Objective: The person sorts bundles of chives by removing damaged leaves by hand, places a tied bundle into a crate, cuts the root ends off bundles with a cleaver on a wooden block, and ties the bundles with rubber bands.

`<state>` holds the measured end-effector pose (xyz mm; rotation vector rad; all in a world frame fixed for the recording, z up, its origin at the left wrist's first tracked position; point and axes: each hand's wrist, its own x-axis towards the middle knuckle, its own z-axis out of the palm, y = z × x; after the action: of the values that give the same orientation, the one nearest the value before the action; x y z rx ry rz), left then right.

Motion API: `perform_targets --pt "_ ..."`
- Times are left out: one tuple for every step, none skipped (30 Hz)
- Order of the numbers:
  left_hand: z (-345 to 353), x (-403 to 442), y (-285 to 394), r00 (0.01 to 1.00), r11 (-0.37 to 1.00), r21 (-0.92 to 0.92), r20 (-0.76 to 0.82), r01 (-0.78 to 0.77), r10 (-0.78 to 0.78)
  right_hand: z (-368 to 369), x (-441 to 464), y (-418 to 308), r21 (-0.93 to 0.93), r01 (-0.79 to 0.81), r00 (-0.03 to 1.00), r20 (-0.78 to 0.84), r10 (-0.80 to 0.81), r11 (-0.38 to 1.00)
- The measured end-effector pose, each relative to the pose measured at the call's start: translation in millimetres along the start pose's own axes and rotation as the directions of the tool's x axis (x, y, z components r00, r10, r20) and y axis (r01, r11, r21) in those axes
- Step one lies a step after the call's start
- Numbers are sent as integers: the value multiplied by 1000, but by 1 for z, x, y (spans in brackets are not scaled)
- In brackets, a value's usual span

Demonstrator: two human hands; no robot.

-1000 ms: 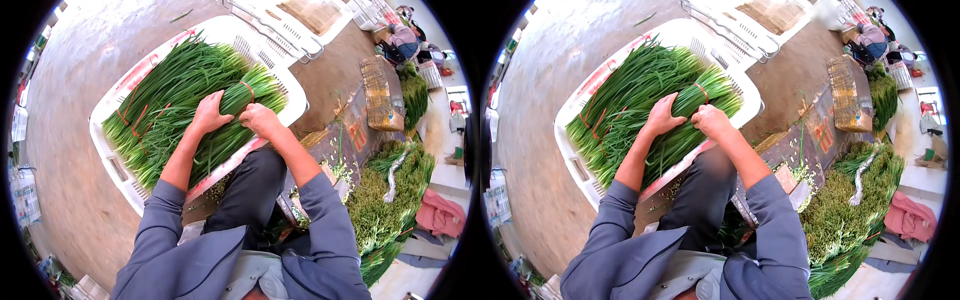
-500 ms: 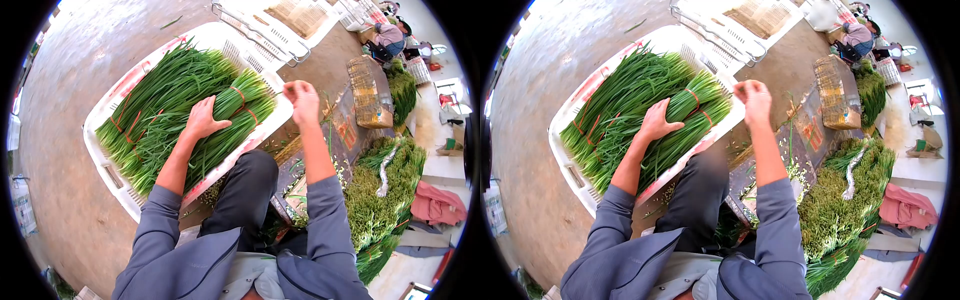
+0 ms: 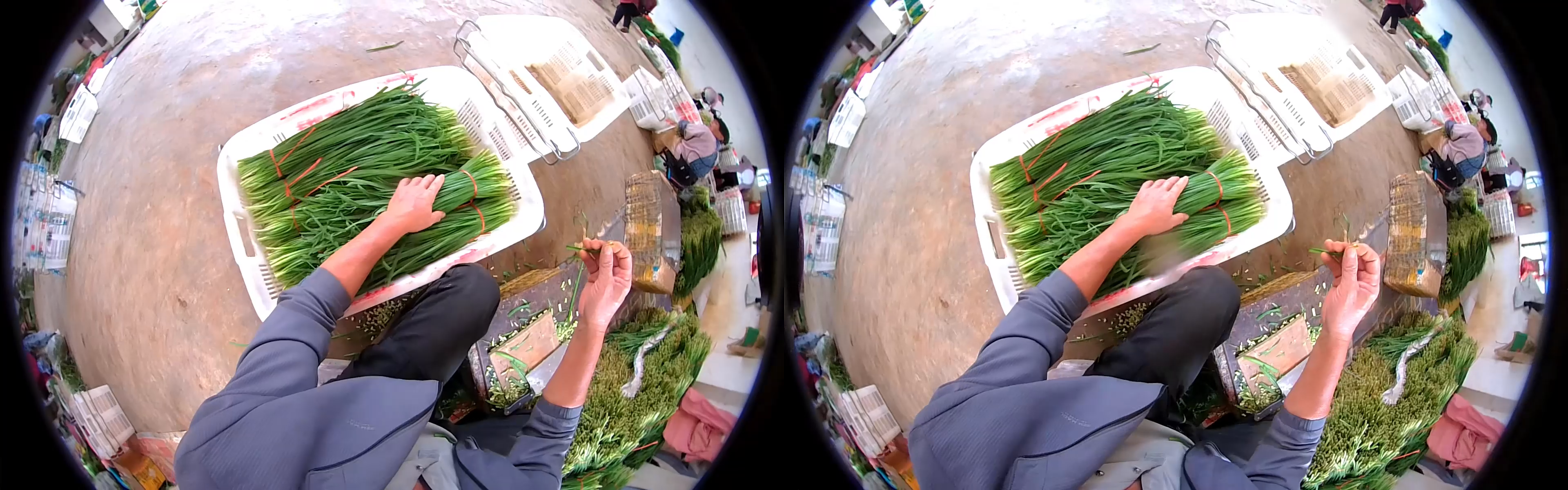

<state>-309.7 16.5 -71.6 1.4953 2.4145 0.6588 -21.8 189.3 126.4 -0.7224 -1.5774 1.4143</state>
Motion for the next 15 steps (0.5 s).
perform_targets --pt "-3 -6 4 999 999 52 -30 -11 12 0 -6 -9 1 11 1000 0 -11 1000" --pt "-7 -17 3 998 994 88 -21 60 -58 -3 -13 -17 -8 17 1000 -25 -17 1000" --pt "-24 -29 13 996 990 113 2 85 -86 -6 -22 -34 -142 73 995 -60 -82 987" --pt "-23 -44 5 994 979 170 -16 110 -109 -15 -33 -56 -305 116 981 -115 -158 945" --pt "-21 -58 -2 991 965 225 -33 136 -132 -25 -45 -78 -293 189 968 -103 -227 937" --pt "-18 -70 -16 992 958 261 -71 120 -105 -35 -57 -98 -299 264 946 -105 -306 917" --pt "-14 -84 -28 991 949 297 -109 108 -78 -37 -68 -121 -275 368 905 -114 -410 888" --pt "-12 -99 -39 988 937 334 -147 99 -52 -40 -79 -141 -251 472 853 -113 -510 845" --pt "-14 -106 -37 985 922 349 -90 170 -147 -47 -89 -156 -264 527 809 -135 -572 808" --pt "-16 -114 -36 970 897 373 -31 235 -241 -54 -96 -163 -261 586 762 -147 -631 767" --pt "-12 -118 -47 971 883 412 -13 224 -241 -58 -99 -165 -280 624 718 -163 -677 729" --pt "-14 -117 -40 978 882 427 -28 200 -208 -62 -99 -165 -307 661 669 -173 -723 685" --pt "-14 -115 -40 982 861 477 -25 175 -186 -70 -96 -154 -277 627 706 -193 -682 728" --pt "-5 -114 -62 994 866 487 -67 112 -90 -87 -86 -121 -430 536 769 -106 -631 726" --pt "-4 -114 -59 996 880 469 -74 81 -52 -93 -83 -103 -723 402 821 14 -570 562"
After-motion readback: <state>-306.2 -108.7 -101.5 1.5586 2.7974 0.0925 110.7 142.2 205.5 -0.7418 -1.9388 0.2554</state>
